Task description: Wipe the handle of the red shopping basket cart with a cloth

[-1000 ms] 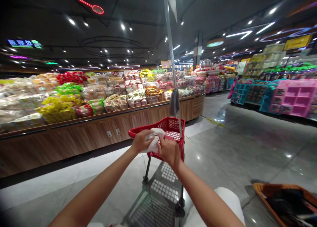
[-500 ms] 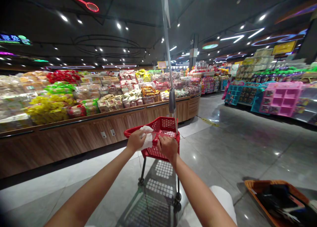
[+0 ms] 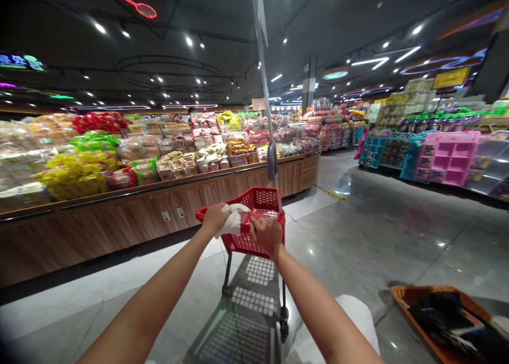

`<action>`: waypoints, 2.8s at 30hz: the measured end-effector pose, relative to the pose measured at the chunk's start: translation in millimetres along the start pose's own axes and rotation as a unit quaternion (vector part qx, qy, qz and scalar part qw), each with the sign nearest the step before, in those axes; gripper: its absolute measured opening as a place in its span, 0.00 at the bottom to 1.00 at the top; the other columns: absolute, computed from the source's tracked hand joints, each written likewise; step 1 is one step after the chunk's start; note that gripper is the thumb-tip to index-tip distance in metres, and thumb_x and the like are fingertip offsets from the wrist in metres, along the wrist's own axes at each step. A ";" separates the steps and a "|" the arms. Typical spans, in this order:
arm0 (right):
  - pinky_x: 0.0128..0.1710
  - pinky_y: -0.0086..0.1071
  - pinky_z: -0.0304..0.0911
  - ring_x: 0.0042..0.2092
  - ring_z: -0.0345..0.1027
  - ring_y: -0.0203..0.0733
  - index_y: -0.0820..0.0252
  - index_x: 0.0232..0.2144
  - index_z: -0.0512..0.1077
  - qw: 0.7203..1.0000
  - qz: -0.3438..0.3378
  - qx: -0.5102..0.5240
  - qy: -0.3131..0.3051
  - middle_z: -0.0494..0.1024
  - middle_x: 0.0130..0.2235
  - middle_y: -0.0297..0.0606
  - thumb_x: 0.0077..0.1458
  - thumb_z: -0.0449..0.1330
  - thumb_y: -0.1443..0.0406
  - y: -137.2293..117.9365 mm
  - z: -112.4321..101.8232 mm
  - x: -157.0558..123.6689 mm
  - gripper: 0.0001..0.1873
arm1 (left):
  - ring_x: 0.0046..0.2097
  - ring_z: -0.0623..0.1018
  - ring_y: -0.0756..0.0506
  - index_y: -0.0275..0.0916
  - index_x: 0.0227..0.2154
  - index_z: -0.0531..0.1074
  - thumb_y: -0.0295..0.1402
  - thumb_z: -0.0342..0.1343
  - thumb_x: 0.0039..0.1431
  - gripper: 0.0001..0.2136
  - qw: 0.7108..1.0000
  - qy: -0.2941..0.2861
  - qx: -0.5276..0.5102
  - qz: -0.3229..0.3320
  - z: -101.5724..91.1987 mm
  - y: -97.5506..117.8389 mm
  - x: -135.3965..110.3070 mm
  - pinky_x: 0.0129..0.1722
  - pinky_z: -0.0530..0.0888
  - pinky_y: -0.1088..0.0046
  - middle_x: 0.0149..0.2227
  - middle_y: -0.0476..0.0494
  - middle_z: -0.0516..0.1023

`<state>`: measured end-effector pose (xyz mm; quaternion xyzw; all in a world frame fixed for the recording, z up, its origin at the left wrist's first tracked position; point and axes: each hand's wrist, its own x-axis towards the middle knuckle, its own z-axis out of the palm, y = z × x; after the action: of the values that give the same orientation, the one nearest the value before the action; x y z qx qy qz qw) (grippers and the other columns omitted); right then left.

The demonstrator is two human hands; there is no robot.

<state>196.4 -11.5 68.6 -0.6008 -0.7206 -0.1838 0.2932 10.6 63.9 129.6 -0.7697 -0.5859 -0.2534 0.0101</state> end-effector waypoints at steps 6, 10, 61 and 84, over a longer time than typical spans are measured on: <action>0.39 0.33 0.53 0.35 0.67 0.42 0.55 0.46 0.73 1.000 -0.009 0.010 -0.011 0.78 0.36 0.38 0.61 0.46 0.59 -2.7 -0.2 2.8 0.19 | 0.42 0.77 0.41 0.39 0.39 0.76 0.46 0.53 0.54 0.18 0.997 0.024 -0.015 0.076 9.9 37.0 -24.6 0.43 0.69 0.68 0.40 0.40 0.79; 0.38 0.34 0.53 0.36 0.68 0.41 0.51 0.50 0.71 1.000 -0.021 0.014 0.000 0.79 0.36 0.38 0.60 0.48 0.58 -3.2 2.1 6.3 0.19 | 0.39 0.78 0.43 0.38 0.37 0.77 0.44 0.54 0.53 0.16 0.996 -0.084 0.002 0.012 -6.7 21.4 6.6 0.38 0.69 0.73 0.38 0.40 0.80; 0.35 0.34 0.50 0.32 0.69 0.41 0.56 0.37 0.76 0.999 -0.050 0.014 0.005 0.79 0.32 0.36 0.56 0.51 0.60 -38.3 15.6 13.7 0.15 | 0.45 0.76 0.44 0.38 0.41 0.74 0.38 0.44 0.62 0.15 0.994 0.041 0.083 -0.058 -30.2 -38.5 -64.8 0.46 0.68 0.72 0.43 0.40 0.78; 0.36 0.34 0.51 0.33 0.69 0.41 0.56 0.36 0.76 0.997 -0.063 0.035 0.012 0.79 0.31 0.37 0.56 0.51 0.60 -48.8 21.5 14.1 0.14 | 0.44 0.76 0.44 0.37 0.39 0.74 0.36 0.47 0.61 0.13 0.997 0.047 0.045 -0.031 -26.9 -5.9 -75.4 0.45 0.68 0.72 0.42 0.39 0.78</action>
<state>143.1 2.1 65.6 -0.5414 -0.7592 -0.1838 0.3110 -18.9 -10.3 121.1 -0.7368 -0.6195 -0.2631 0.0646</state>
